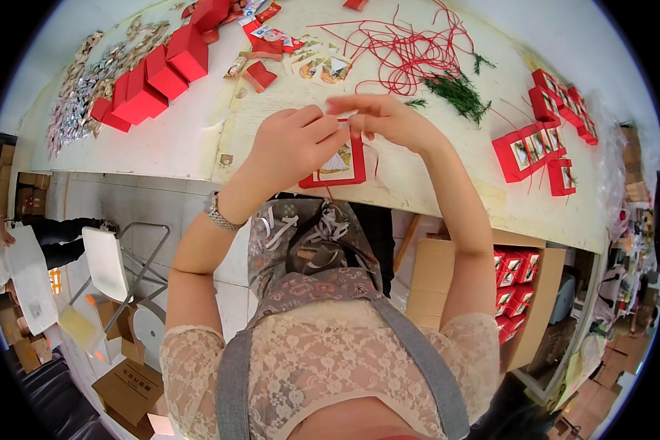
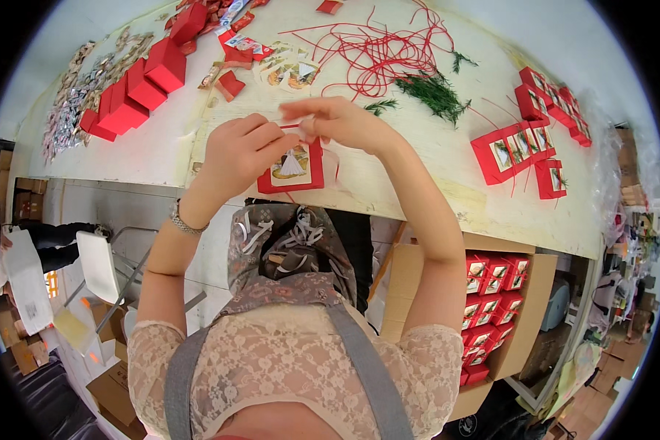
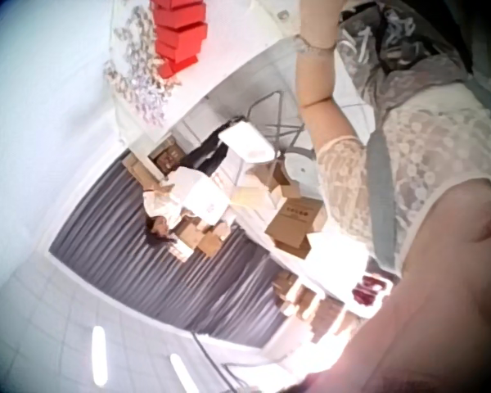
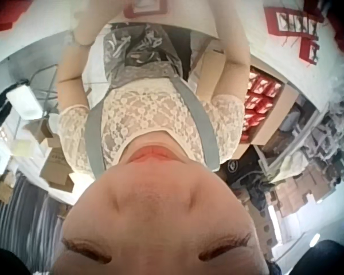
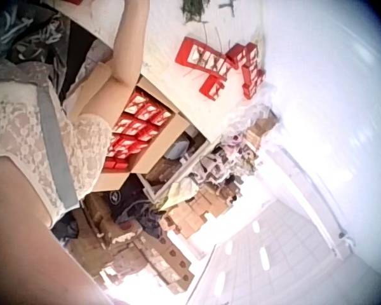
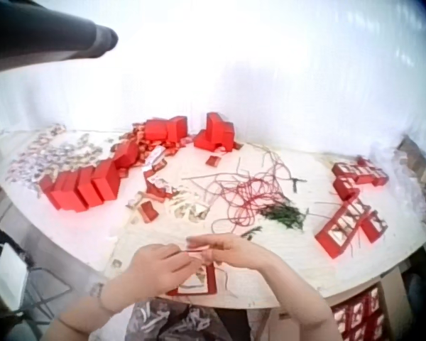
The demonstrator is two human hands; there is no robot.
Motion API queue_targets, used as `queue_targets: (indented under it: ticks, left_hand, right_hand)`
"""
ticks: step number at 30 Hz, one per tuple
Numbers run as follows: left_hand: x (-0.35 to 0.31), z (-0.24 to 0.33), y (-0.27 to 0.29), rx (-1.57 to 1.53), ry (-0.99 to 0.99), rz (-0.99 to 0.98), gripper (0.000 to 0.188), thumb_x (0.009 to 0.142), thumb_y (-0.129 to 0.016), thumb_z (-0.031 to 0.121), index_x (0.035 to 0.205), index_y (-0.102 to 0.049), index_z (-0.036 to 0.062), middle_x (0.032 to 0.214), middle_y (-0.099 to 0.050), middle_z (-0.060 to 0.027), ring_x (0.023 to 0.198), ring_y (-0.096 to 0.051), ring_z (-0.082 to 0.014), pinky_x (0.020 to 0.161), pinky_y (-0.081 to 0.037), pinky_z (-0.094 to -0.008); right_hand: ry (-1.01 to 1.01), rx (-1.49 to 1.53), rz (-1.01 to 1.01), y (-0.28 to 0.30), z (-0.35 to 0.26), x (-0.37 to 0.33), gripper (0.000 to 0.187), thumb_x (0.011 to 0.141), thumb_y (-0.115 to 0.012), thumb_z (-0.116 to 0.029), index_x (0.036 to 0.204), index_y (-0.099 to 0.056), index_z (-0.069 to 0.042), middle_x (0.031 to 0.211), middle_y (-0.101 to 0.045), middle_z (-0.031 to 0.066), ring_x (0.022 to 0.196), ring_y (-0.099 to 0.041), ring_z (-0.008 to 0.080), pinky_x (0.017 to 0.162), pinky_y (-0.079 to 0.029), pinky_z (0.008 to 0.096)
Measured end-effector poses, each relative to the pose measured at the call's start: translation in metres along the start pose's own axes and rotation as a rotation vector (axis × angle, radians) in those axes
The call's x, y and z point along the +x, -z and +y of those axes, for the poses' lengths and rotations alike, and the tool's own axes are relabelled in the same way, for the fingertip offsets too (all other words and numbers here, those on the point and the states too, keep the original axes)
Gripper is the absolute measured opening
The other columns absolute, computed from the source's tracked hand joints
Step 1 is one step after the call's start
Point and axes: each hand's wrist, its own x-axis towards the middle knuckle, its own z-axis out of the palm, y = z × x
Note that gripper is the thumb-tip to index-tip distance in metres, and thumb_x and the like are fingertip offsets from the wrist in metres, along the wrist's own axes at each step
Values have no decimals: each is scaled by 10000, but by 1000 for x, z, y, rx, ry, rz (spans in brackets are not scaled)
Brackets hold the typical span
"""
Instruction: The person assembles small red gift boxes by inserting printed cards into the boxes, tying red strings around them, and adding small green sprigs as decoration. The person handles each box one at a time and places the finished boxes on the table.
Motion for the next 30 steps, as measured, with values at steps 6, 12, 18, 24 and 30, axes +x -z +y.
queue_targets:
  ticks: [6,12,18,24,30]
  left_hand:
    - [-10,-10,-3,44,-41,42,175,683,-695,129,852,-652,130,788,-535,35,732,-564,-118,541,-479,-246]
    - [-12,-14,-4,-58,-74,18,267,640,-706,82,906,-679,96,833,-601,10,712,-591,-153,528,-476,-268]
    - [-12,-12,-8,28,-127,-23,255,649,-696,95,904,-676,94,849,-599,9,737,-594,-150,554,-489,-273]
    - [-20,-10,-7,14,-5,1,229,689,-666,108,917,-676,96,920,-651,4,799,-634,-140,608,-534,-268]
    - [-70,9,1,-186,459,34,204,768,-710,63,972,-711,68,939,-720,-79,765,-693,-208,611,-538,-295]
  right_hand:
    - [-195,-87,-291,11,9,16,291,904,-558,-122,1157,-677,-40,843,-659,-3,742,-543,65,655,-445,223]
    - [-107,-319,-298,18,10,4,301,916,-546,-120,1179,-665,-35,842,-655,5,746,-536,72,661,-456,237]
    - [-184,-200,-330,19,18,5,321,912,-539,-142,1200,-657,-64,818,-650,23,742,-556,88,668,-471,254]
    - [118,-522,-116,6,14,10,167,922,-524,-118,982,-649,-24,928,-649,55,807,-560,127,710,-469,273]
    - [316,-667,388,15,29,-42,164,881,-564,-129,957,-655,-16,1087,-640,96,987,-571,220,831,-483,338]
